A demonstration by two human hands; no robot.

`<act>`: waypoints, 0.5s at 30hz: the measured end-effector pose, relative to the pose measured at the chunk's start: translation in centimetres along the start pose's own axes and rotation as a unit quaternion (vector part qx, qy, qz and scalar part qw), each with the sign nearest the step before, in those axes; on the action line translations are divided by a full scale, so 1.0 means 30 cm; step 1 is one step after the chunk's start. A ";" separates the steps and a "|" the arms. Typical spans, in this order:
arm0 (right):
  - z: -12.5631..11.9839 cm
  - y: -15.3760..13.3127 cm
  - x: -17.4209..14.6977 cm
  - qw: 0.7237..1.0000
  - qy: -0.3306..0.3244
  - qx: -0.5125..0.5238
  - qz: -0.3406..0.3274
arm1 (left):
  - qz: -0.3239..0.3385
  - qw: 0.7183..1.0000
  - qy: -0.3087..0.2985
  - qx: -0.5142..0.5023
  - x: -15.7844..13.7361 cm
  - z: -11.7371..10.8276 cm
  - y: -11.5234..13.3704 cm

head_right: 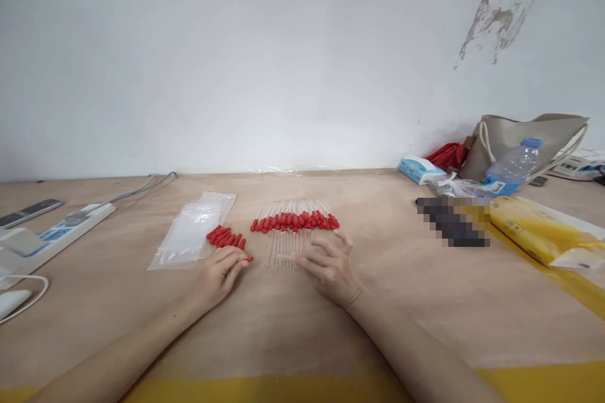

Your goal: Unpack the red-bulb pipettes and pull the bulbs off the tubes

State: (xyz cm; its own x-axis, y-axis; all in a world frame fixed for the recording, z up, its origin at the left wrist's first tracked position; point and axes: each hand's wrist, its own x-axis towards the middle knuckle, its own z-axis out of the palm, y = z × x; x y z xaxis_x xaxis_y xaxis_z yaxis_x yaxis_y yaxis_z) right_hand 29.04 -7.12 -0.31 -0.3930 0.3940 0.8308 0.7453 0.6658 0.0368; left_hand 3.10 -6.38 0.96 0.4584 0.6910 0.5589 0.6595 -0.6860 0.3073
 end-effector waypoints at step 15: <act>0.056 0.006 0.029 0.985 -0.039 -0.071 0.149 | -0.204 0.968 0.100 0.102 0.039 -0.118 -0.204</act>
State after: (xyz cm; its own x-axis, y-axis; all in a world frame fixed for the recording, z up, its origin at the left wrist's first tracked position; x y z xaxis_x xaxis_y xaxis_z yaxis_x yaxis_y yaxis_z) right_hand 27.94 -5.58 -0.50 -0.1808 0.6099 0.7716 0.8994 0.4200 -0.1212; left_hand -2.51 -2.15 2.46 0.0233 0.8236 0.5667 0.8751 -0.2908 0.3867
